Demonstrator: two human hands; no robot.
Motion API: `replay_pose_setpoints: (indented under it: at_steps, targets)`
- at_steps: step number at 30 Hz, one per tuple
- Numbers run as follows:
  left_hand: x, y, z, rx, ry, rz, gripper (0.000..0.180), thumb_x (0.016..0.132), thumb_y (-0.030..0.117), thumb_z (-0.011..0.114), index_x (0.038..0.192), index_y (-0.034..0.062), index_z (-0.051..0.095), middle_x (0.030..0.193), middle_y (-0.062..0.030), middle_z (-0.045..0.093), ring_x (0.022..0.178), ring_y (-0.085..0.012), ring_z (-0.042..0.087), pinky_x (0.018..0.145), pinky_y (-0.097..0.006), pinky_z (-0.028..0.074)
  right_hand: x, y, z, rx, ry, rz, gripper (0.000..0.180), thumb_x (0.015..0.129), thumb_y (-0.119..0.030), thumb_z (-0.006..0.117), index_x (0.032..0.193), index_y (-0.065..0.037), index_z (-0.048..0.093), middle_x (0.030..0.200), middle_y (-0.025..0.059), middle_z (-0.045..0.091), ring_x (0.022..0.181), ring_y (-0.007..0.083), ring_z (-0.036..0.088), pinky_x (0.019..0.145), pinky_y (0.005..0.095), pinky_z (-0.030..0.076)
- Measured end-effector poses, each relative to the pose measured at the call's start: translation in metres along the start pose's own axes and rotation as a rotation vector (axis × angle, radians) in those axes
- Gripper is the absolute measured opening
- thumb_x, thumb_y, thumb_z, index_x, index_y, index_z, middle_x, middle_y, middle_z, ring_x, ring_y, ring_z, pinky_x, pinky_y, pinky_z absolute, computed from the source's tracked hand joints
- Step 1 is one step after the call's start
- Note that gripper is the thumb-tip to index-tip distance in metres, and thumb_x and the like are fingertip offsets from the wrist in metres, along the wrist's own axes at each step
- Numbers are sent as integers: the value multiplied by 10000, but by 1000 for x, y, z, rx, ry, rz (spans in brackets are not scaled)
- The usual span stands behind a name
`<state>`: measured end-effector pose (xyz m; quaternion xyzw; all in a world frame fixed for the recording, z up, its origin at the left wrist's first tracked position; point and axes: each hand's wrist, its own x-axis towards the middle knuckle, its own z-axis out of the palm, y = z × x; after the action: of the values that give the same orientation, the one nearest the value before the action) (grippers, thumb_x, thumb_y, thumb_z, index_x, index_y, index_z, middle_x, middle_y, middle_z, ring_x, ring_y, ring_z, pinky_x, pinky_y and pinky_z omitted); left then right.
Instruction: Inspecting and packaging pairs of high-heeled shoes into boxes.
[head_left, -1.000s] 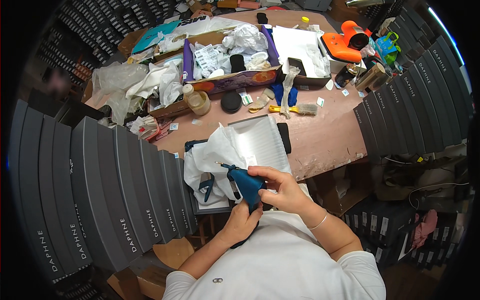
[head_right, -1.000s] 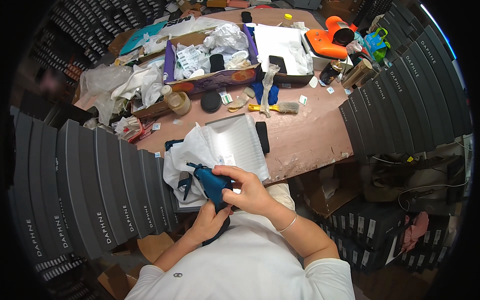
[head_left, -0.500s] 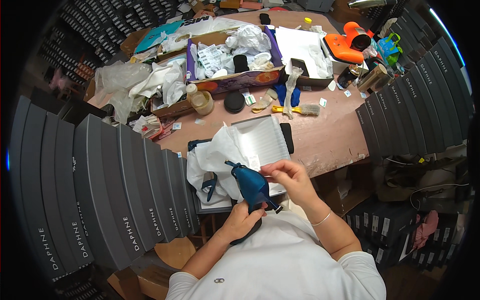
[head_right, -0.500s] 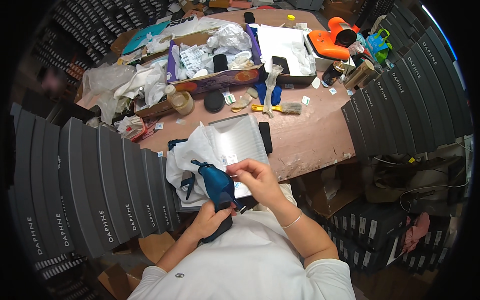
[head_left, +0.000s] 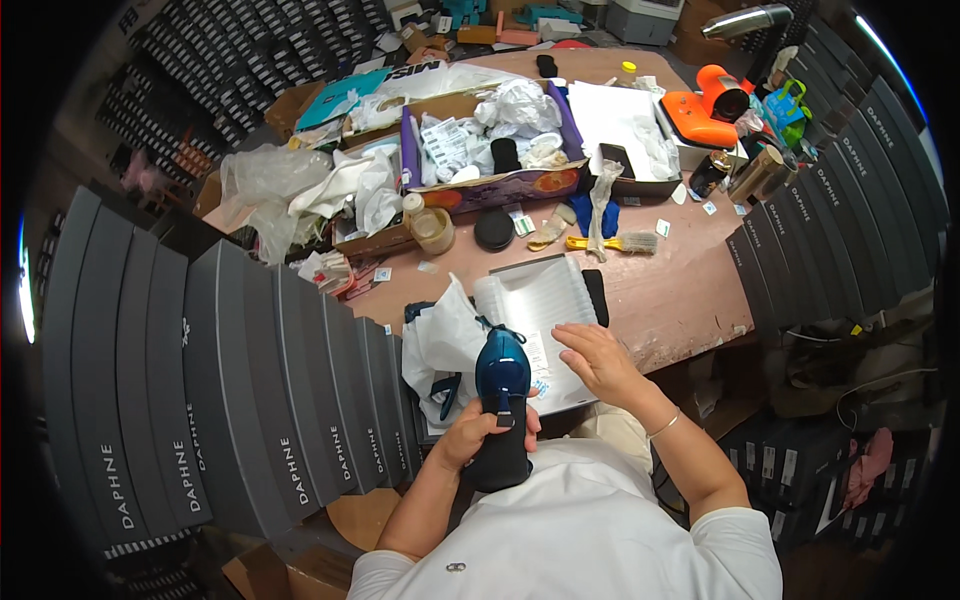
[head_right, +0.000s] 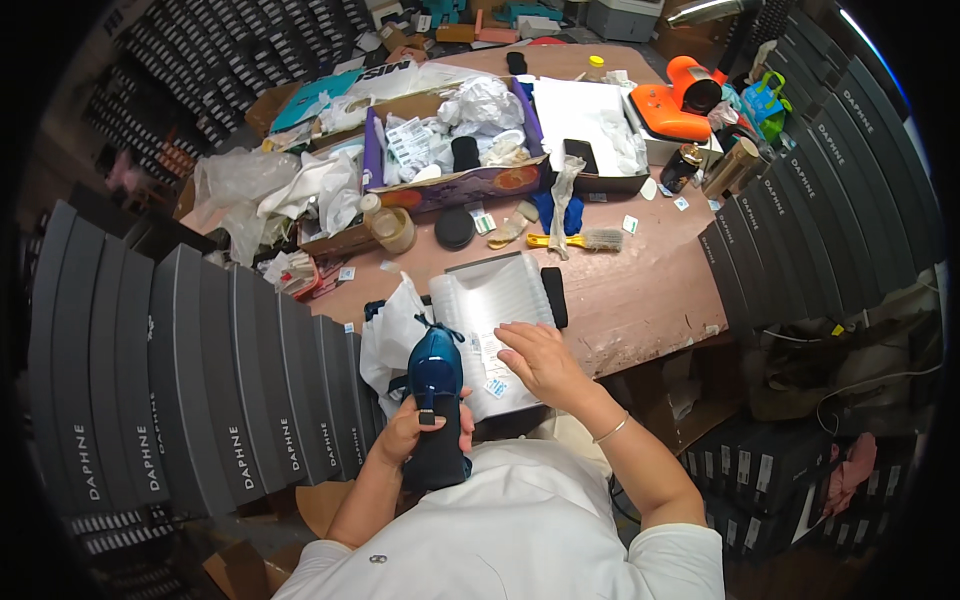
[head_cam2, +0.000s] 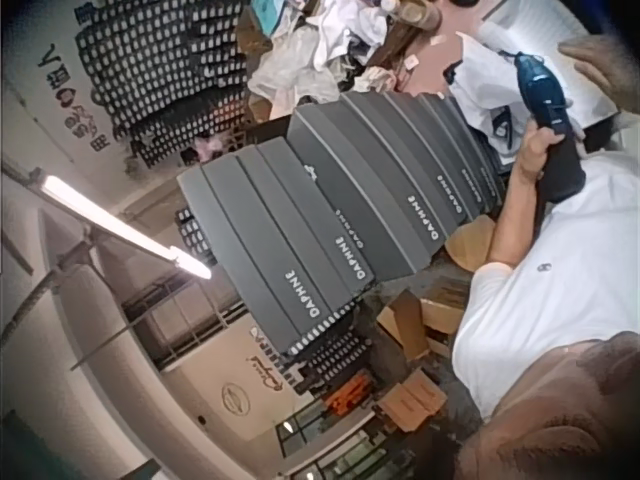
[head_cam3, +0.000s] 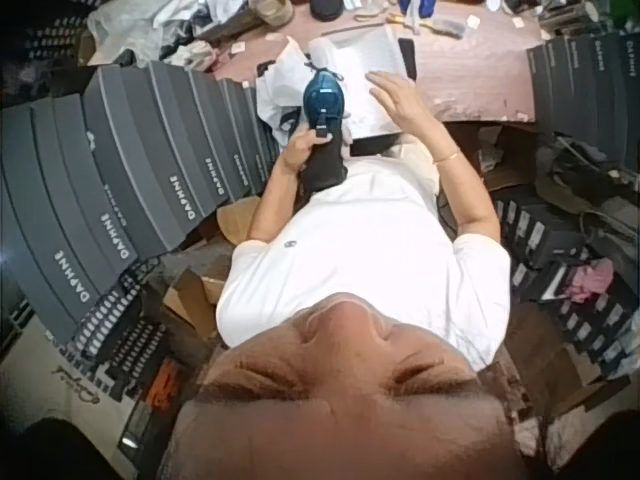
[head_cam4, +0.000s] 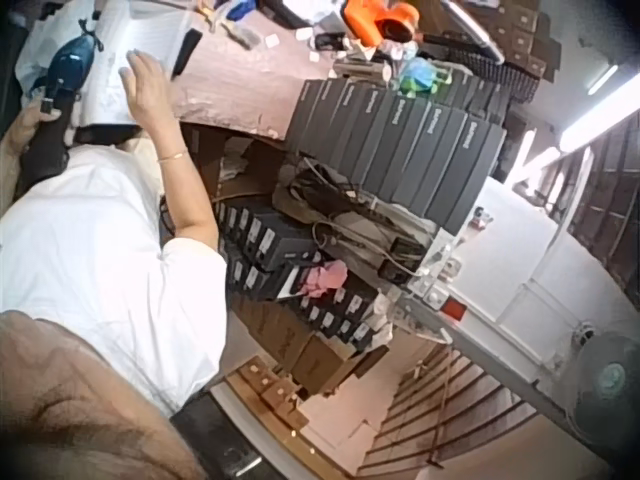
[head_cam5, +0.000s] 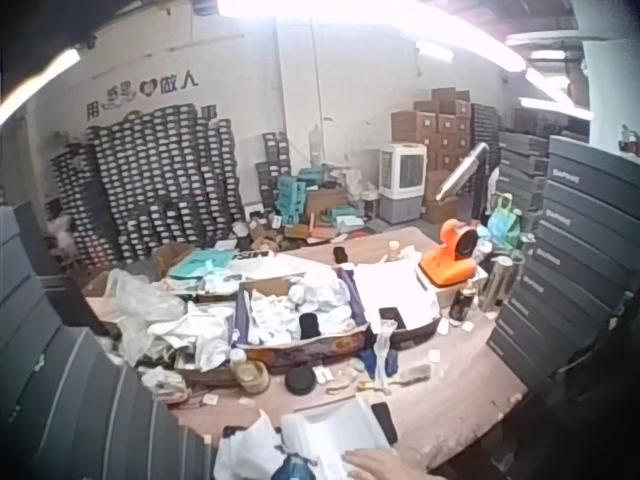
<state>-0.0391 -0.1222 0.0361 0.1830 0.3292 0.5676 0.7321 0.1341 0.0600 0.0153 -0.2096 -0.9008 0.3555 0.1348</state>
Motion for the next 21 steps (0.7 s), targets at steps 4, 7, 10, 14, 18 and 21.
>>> replay_pose_setpoints:
  at_steps: [4, 7, 10, 14, 18, 21]
  targets:
    - [1, 3, -8, -62, -53, -14, 615, 784, 133, 553, 1340, -74, 389, 980, -159, 623, 795, -243, 661, 750, -342, 525, 9, -29, -3, 254, 181, -41, 410, 966, -263, 512, 1300, -25, 521, 1301, 193, 533, 1178, 317, 523, 1013, 375, 378]
    - [1, 3, -3, -20, -48, -15, 548, 803, 131, 543, 1302, -65, 429, 962, -154, 628, 801, -234, 659, 751, -336, 521, 12, -47, 2, 516, 219, -53, 469, 974, -304, 507, 1340, -14, 478, 1307, 183, 522, 1185, 285, 519, 1011, 357, 384]
    - [4, 9, 1, 586, 68, -12, 445, 822, 134, 530, 1222, -55, 486, 927, -153, 630, 812, -237, 654, 749, -338, 512, 5, -49, 8, 809, 117, 0, 519, 983, -341, 494, 1372, -2, 437, 1300, 148, 521, 1185, 231, 508, 1006, 338, 387]
    - [8, 17, 15, 1189, 174, 29, 362, 814, 135, 538, 1121, -54, 512, 937, -246, 618, 885, -402, 619, 794, -443, 482, -8, -45, 11, 1025, 44, 83, 519, 984, -282, 512, 1399, 5, 396, 1282, 121, 520, 1151, 173, 502, 1008, 312, 383]
    - [12, 14, 21, 1303, 197, 0, 409, 803, 129, 544, 1164, -50, 475, 1005, -296, 599, 919, -471, 587, 817, -502, 463, -15, -43, 12, 1084, 34, 167, 573, 930, -209, 606, 1409, 8, 378, 1278, 126, 518, 1135, 177, 519, 1013, 315, 390]
    - [14, 9, 21, 1313, 226, 42, 334, 811, 131, 538, 1089, -50, 501, 938, -284, 604, 864, -457, 594, 773, -482, 471, -17, -40, 15, 1040, 32, 156, 623, 893, -205, 657, 1409, 6, 379, 1293, 131, 507, 1140, 184, 518, 1005, 321, 401]
